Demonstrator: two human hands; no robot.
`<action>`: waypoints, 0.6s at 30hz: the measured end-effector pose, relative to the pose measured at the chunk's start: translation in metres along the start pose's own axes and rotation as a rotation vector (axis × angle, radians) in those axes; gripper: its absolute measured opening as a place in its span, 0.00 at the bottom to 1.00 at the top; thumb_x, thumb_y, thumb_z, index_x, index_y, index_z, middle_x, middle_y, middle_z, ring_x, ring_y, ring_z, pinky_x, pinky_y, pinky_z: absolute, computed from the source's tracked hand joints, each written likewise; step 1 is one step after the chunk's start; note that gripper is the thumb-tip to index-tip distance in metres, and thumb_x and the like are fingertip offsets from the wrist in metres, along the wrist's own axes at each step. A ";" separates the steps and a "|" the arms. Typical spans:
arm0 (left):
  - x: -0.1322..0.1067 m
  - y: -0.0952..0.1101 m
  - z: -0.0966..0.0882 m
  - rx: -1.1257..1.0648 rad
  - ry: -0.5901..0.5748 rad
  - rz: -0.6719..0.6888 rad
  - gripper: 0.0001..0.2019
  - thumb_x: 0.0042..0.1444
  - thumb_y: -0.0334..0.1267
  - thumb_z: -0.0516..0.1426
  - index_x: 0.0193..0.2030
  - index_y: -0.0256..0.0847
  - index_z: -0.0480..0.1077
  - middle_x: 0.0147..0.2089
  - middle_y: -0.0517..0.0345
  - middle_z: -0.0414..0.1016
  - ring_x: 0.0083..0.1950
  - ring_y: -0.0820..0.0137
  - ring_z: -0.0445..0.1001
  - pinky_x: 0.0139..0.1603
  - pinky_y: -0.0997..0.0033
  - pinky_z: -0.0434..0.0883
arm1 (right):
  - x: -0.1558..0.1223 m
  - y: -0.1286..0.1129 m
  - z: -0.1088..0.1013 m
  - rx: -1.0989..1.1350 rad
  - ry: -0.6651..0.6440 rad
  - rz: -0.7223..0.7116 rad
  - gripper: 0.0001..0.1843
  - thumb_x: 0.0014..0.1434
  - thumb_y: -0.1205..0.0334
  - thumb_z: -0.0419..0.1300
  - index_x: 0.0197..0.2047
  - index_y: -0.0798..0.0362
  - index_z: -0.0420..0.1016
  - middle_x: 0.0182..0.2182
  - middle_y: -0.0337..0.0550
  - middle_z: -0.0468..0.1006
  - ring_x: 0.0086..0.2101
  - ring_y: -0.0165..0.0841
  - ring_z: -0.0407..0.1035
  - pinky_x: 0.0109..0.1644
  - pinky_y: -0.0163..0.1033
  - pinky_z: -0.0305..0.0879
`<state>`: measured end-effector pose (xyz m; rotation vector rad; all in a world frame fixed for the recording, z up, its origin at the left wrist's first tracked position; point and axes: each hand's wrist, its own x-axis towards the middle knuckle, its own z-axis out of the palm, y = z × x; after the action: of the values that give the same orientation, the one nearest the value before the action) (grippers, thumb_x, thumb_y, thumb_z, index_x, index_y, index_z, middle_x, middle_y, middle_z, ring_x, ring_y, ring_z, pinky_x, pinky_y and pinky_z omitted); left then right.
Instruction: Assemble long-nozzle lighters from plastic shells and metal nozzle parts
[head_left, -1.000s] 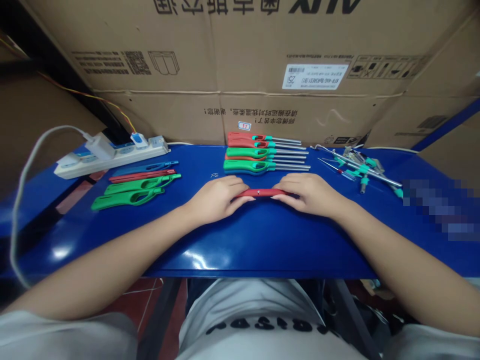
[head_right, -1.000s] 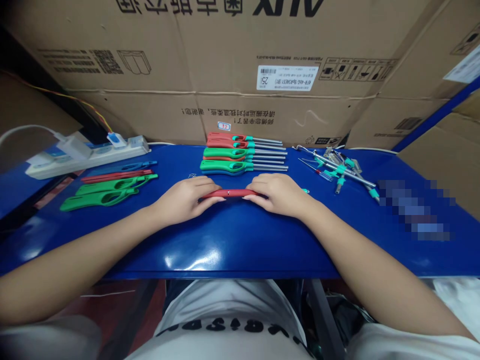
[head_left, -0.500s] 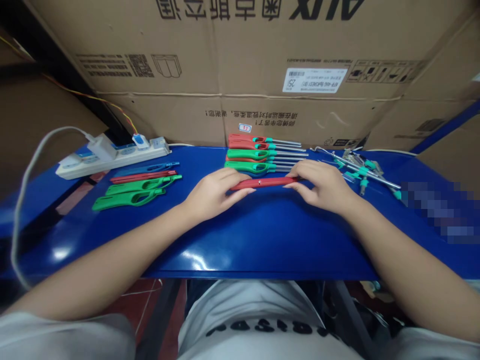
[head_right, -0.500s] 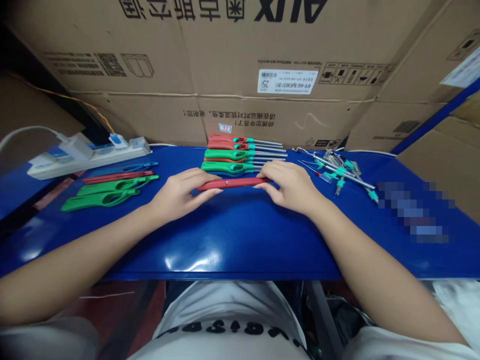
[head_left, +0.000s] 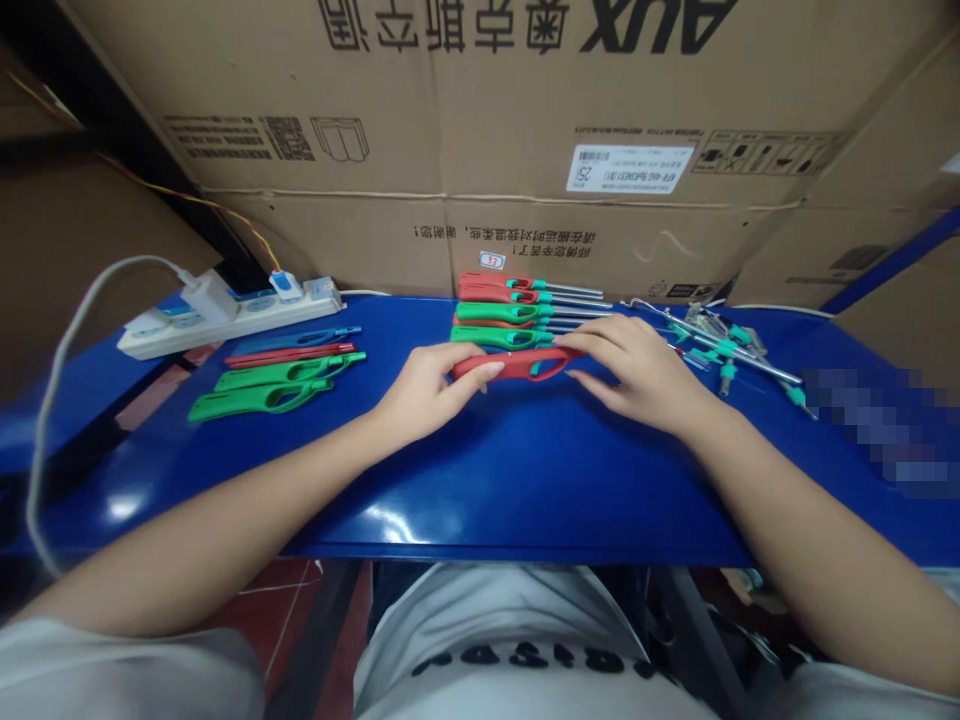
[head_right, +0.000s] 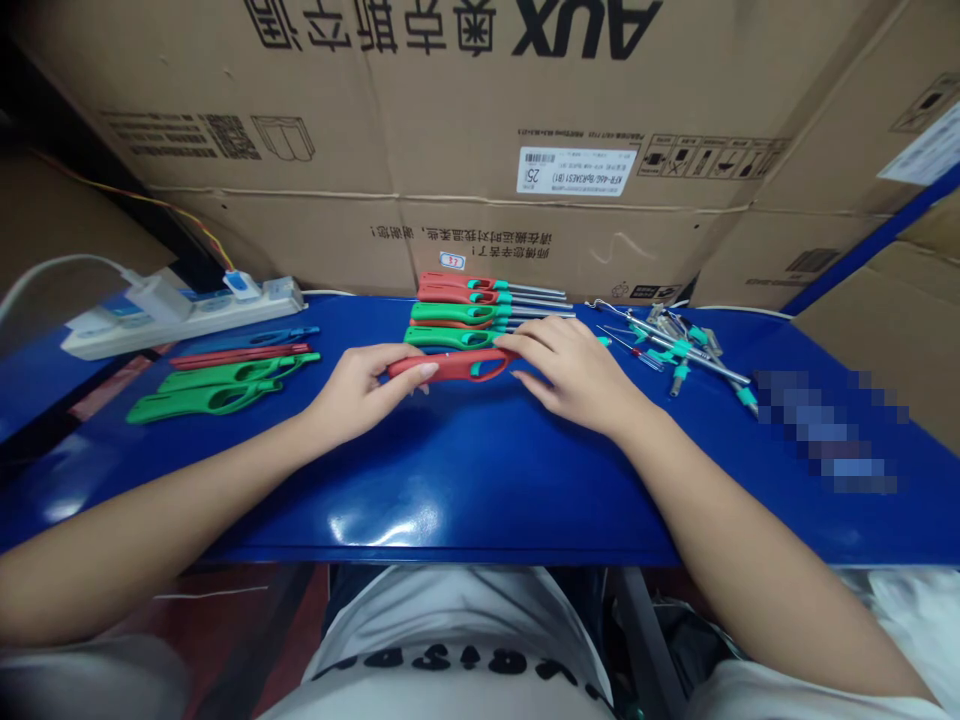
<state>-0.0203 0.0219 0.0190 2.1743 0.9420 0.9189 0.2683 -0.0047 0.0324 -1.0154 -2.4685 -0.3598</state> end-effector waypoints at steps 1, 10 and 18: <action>0.001 0.000 0.002 -0.152 -0.051 -0.139 0.21 0.64 0.53 0.57 0.31 0.36 0.75 0.28 0.55 0.76 0.27 0.72 0.71 0.30 0.73 0.68 | 0.000 -0.001 0.001 0.000 0.003 -0.010 0.16 0.68 0.63 0.55 0.58 0.52 0.71 0.50 0.54 0.80 0.49 0.45 0.72 0.51 0.49 0.65; 0.007 0.007 0.008 -1.006 -0.197 -0.776 0.17 0.66 0.44 0.58 0.29 0.34 0.72 0.18 0.63 0.60 0.18 0.81 0.56 0.18 0.82 0.55 | -0.001 0.003 0.004 -0.070 0.029 -0.009 0.13 0.70 0.58 0.54 0.49 0.54 0.77 0.42 0.51 0.83 0.40 0.42 0.72 0.43 0.45 0.62; 0.011 0.004 0.004 -1.146 -0.317 -0.970 0.20 0.71 0.39 0.47 0.31 0.34 0.71 0.17 0.69 0.46 0.16 0.81 0.44 0.14 0.84 0.48 | 0.001 -0.005 0.009 -0.096 -0.026 -0.033 0.13 0.71 0.61 0.52 0.43 0.55 0.76 0.37 0.49 0.82 0.38 0.40 0.69 0.40 0.43 0.58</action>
<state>-0.0095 0.0271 0.0237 0.6963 0.8289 0.3919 0.2611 -0.0044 0.0248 -1.0245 -2.5153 -0.4825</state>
